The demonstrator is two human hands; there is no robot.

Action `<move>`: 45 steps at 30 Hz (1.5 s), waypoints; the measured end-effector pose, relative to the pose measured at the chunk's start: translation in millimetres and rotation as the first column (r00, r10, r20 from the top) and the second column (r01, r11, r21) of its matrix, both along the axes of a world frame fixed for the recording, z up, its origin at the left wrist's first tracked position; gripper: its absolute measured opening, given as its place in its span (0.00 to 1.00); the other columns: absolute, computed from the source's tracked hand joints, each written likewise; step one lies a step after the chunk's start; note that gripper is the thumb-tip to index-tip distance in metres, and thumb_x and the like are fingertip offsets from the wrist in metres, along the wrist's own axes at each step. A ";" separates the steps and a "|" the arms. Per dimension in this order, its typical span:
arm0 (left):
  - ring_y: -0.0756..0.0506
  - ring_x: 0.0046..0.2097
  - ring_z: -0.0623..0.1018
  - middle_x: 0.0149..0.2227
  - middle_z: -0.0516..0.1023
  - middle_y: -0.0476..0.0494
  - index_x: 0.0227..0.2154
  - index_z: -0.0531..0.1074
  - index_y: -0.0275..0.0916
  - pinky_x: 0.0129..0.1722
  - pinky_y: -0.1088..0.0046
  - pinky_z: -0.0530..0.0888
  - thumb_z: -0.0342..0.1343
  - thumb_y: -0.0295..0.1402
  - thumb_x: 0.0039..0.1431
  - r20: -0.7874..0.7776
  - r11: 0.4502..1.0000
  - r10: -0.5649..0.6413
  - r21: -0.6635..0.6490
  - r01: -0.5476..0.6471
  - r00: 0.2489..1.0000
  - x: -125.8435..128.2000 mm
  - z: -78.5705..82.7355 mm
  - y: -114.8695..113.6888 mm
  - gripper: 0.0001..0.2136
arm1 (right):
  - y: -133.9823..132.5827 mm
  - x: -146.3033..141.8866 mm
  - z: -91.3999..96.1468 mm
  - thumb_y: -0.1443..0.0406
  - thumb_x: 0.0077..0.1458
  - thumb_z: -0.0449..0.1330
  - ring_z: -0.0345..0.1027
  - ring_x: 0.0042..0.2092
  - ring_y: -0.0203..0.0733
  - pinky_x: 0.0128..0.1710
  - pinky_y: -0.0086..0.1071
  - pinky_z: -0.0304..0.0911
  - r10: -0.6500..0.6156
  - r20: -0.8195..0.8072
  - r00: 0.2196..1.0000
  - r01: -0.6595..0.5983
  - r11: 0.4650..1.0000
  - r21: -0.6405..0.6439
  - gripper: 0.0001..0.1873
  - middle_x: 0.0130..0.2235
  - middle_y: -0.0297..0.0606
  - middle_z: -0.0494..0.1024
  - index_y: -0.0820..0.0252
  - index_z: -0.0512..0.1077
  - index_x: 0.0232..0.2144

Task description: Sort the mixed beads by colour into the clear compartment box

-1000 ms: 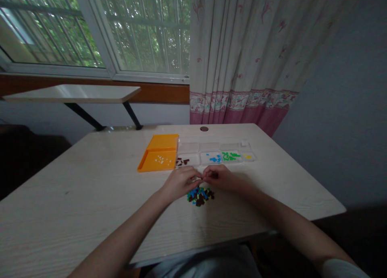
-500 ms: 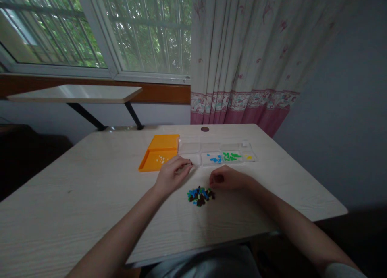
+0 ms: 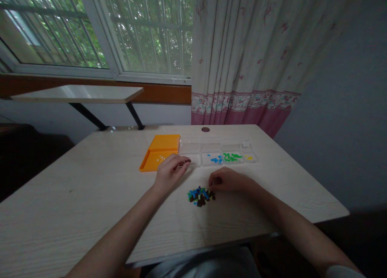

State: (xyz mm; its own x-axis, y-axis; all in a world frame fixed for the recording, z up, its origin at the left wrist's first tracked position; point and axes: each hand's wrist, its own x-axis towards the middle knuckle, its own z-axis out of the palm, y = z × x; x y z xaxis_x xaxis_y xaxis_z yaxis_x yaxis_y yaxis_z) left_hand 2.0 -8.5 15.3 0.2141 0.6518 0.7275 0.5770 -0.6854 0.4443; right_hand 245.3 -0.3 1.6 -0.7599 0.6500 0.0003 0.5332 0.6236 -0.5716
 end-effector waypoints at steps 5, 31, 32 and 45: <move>0.50 0.32 0.73 0.30 0.74 0.44 0.32 0.72 0.37 0.32 0.76 0.69 0.52 0.33 0.55 -0.035 0.999 0.019 -0.045 -0.021 0.999 -2.5 -5.4 6.7 0.06 | 0.1 -0.5 -0.3 0.61 0.49 0.58 0.60 0.23 0.29 0.24 0.23 0.54 -0.021 0.010 1.000 0.021 1.000 -0.012 0.09 0.23 0.31 0.72 0.61 0.74 0.31; 0.49 0.35 0.73 0.32 0.73 0.44 0.32 0.73 0.39 0.34 0.76 0.69 0.48 0.32 0.57 -0.306 0.977 -0.132 -0.203 0.071 0.943 -3.4 -17.9 12.6 0.09 | 3.4 0.2 -4.5 0.65 0.50 0.56 0.61 0.24 0.30 0.26 0.24 0.56 -0.020 -0.070 0.997 0.021 1.000 0.016 0.09 0.24 0.33 0.73 0.62 0.75 0.31; 0.49 0.35 0.72 0.32 0.73 0.44 0.32 0.73 0.39 0.34 0.76 0.69 0.48 0.32 0.57 -0.307 0.972 -0.175 -0.206 0.115 0.935 0.0 -17.5 9.7 0.09 | 3.9 -1.8 -6.7 0.65 0.50 0.56 0.60 0.23 0.30 0.26 0.24 0.56 -0.054 -0.109 0.993 0.055 0.998 0.005 0.09 0.23 0.33 0.73 0.62 0.75 0.30; 0.50 0.33 0.72 0.29 0.72 0.45 0.31 0.72 0.38 0.31 0.77 0.69 0.51 0.33 0.56 -0.264 0.958 -0.284 -0.111 0.263 0.922 20.9 -9.6 -5.3 0.07 | 0.8 -25.2 -20.3 0.55 0.47 0.59 0.62 0.25 0.32 0.25 0.24 0.57 -0.368 -0.437 0.821 0.224 0.911 -0.346 0.15 0.23 0.33 0.72 0.63 0.73 0.26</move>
State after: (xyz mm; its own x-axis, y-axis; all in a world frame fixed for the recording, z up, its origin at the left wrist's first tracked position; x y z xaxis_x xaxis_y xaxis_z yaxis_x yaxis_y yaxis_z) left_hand 22.9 -13.8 5.6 0.5761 0.5879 0.5678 0.4780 -0.8059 0.3495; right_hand 220.1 0.5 -18.6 -0.4780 0.8718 0.1075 0.2771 0.2658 -0.9233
